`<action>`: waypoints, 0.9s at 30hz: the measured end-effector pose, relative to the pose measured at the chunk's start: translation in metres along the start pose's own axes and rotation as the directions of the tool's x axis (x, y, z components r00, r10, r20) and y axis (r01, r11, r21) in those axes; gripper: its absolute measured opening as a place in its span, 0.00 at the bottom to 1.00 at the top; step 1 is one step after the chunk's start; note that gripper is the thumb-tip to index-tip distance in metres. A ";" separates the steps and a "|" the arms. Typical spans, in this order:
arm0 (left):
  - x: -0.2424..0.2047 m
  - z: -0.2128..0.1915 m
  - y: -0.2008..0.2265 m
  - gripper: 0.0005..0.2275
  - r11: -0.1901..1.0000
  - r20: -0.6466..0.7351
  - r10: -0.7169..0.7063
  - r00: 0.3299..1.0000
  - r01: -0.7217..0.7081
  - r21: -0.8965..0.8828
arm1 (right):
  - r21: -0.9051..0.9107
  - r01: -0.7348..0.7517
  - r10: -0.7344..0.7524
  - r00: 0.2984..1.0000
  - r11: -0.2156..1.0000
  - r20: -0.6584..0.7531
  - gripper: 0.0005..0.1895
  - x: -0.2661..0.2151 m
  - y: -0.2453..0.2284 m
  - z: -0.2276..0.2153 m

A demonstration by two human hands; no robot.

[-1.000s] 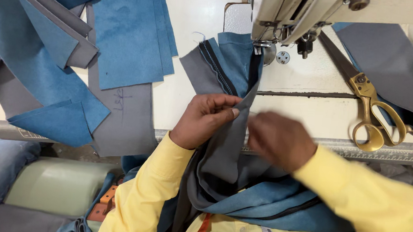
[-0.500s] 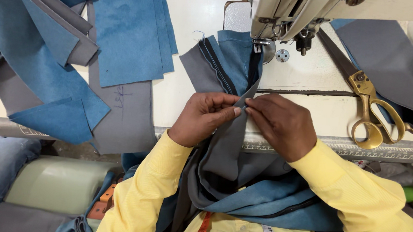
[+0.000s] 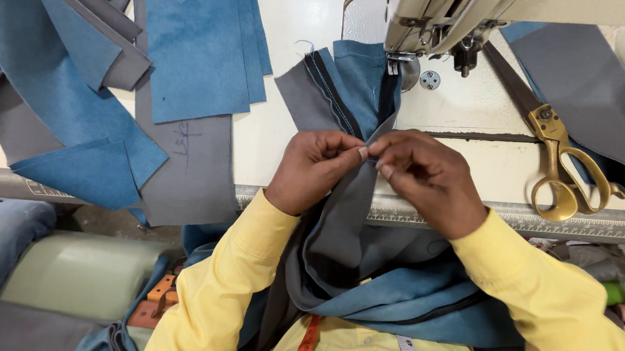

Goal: The person aligns a black zipper with the edge of a blue fabric piece, repeatedly adjusting the seam allowance and fabric layers by hand to ensure proper positioning. They fold the fabric over the zipper tape and smooth the edges, preparing the assembly for sewing.

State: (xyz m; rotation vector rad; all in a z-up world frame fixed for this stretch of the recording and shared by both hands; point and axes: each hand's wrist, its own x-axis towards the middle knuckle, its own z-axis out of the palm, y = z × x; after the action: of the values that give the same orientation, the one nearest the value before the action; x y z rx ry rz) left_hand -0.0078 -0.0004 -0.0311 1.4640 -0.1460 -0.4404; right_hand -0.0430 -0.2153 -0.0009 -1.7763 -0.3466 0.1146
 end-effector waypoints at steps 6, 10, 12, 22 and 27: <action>0.003 -0.001 -0.006 0.05 0.999 -0.035 0.021 0.999 -0.022 -0.025 | 0.654 -0.361 0.423 0.903 0.665 0.069 0.04 0.003 0.008 0.020; 0.007 0.000 -0.008 0.05 0.996 -0.212 0.061 0.975 -0.046 0.072 | 0.494 -0.792 0.720 0.571 0.358 0.394 0.02 -0.042 -0.049 0.051; 0.004 0.000 -0.008 0.05 0.995 -0.174 0.095 0.980 -0.087 0.055 | 0.530 -0.705 0.546 0.705 0.471 0.453 0.04 -0.057 -0.064 0.048; -0.002 0.002 0.007 0.06 0.996 -0.091 -0.042 0.995 0.034 -0.088 | -0.326 -0.044 0.007 0.994 0.944 -0.113 0.14 0.002 -0.008 0.015; -0.004 -0.001 0.011 0.06 0.998 -0.081 -0.057 0.995 0.055 -0.030 | -0.229 -0.137 0.121 0.989 0.964 -0.080 0.07 0.006 -0.019 0.004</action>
State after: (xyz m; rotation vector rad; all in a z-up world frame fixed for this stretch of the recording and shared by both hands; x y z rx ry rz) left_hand -0.0085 0.0028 -0.0201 1.4596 -0.0333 -0.4258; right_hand -0.0413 -0.2065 0.0174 -2.0316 -0.2024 0.1111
